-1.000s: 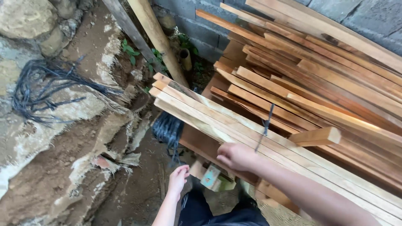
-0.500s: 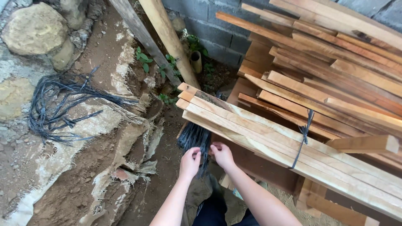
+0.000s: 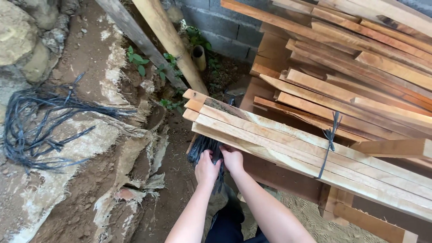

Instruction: The person bundles thin wooden planks using black plastic straps. They wrap the straps around the planks, pull them tight, and tie knots to secure the bundles. The person then lifts the completed bundles and places them on a nearby wooden surface.

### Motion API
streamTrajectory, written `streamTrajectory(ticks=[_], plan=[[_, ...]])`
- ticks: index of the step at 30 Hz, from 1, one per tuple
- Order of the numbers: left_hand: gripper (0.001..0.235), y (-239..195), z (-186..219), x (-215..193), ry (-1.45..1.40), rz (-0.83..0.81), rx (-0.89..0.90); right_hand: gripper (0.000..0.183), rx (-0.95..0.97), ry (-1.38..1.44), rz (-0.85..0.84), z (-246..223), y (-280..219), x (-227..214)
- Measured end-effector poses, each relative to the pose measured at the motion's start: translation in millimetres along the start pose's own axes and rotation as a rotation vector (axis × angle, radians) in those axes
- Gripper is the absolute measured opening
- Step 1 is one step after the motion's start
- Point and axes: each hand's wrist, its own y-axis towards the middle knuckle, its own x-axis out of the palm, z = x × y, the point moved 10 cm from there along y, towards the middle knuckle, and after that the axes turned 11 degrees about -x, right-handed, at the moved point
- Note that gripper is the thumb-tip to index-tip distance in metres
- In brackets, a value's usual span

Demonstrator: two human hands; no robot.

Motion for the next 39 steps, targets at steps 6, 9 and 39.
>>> streamTrajectory(ticks=[6, 9, 39], plan=[[0.058, 5, -1, 10, 0.059, -0.008, -0.029, 0.023, 0.181, 0.27, -0.103, -37, -27, 2], [0.062, 3, 5, 12, 0.088, -0.023, -0.03, 0.03, 0.198, 0.305, -0.32, -10, -23, 9], [0.029, -198, 208, 86, -0.084, 0.189, 0.552, 0.029, -0.072, -0.458, 0.024, 32, -64, -649]])
